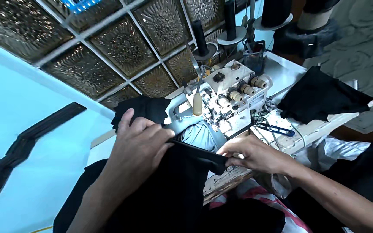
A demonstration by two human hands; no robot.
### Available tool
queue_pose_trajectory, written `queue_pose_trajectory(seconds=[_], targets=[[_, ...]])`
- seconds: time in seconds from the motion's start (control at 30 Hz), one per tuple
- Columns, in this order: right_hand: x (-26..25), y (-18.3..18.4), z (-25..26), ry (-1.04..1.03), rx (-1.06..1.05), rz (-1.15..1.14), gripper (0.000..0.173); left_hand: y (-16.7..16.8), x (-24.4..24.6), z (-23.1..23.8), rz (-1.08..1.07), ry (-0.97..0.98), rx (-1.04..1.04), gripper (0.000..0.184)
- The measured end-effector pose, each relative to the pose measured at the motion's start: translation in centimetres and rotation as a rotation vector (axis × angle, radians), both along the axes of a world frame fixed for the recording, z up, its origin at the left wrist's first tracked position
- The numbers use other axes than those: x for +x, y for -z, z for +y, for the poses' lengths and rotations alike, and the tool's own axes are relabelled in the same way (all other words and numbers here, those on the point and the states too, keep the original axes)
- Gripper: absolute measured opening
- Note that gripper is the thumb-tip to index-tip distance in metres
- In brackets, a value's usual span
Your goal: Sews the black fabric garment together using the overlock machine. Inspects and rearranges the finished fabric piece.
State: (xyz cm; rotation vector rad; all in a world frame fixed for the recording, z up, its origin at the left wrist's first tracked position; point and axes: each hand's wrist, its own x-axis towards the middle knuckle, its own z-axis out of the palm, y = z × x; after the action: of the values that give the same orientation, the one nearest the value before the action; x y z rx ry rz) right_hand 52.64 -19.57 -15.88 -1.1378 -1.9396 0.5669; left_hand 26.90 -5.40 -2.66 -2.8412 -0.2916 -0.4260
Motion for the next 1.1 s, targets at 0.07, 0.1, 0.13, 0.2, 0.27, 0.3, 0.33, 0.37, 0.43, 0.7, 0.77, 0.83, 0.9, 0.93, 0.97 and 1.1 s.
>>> queue_pose_trajectory(seconds=[0.07,0.1,0.13,0.2,0.27,0.3,0.33,0.37,0.43,0.7,0.77,0.83,0.9,0.93,0.97,1.1], targets=[[0.3,0.1,-0.2,-0.008,0.005,-0.048,0.016,0.3,1.0,-0.4,0.003,0.025,0.006,0.03],[0.4,0.3,-0.1,-0.002,0.017,-0.051,0.014,0.4,1.3,-0.5,0.0,0.031,-0.012,0.03],[0.6,0.5,0.2,0.007,0.029,-0.044,0.012,0.3,1.5,-0.5,-0.008,0.037,-0.036,0.031],[0.8,1.3,1.3,0.05,0.101,-0.005,0.012,0.3,1.9,-0.1,-0.034,0.05,-0.098,0.033],[0.6,2.3,2.5,0.129,0.221,0.019,0.013,0.2,2.1,0.3,-0.082,0.068,-0.194,0.03],[0.5,2.8,3.1,0.182,0.295,0.016,0.012,0.2,2.2,0.3,-0.106,0.075,-0.25,0.028],[0.4,3.3,3.7,0.235,0.37,0.003,0.012,0.3,2.3,0.1,-0.135,0.086,-0.309,0.026],[0.1,3.9,4.2,0.291,0.447,-0.011,0.012,0.6,2.4,-0.3,-0.167,0.095,-0.367,0.025],[-0.7,5.0,4.9,0.419,0.582,-0.032,0.011,1.6,2.6,-2.1,-0.223,0.095,-0.472,0.024],[-3.1,7.8,3.4,0.68,0.498,0.187,0.014,9.5,5.8,-12.6,-0.332,0.068,-0.692,0.017],[-3.3,8.6,3.3,0.716,0.521,0.21,0.013,11.4,6.5,-13.9,-0.344,-0.003,-0.624,0.016],[-3.3,8.8,3.4,0.727,0.544,0.225,0.013,12.6,7.0,-14.1,-0.352,-0.075,-0.532,0.017],[-3.4,8.8,3.5,0.721,0.544,0.243,0.013,13.0,7.2,-13.6,-0.353,-0.136,-0.454,0.018],[-3.4,8.8,3.4,0.72,0.537,0.249,0.013,13.1,7.4,-13.1,-0.353,-0.16,-0.423,0.017],[-3.4,8.7,3.4,0.719,0.53,0.256,0.013,13.0,7.5,-12.7,-0.35,-0.18,-0.396,0.017],[-3.7,8.1,3.3,0.722,0.445,0.306,0.017,12.6,8.1,-10.8,-0.331,-0.244,-0.345,0.017]])
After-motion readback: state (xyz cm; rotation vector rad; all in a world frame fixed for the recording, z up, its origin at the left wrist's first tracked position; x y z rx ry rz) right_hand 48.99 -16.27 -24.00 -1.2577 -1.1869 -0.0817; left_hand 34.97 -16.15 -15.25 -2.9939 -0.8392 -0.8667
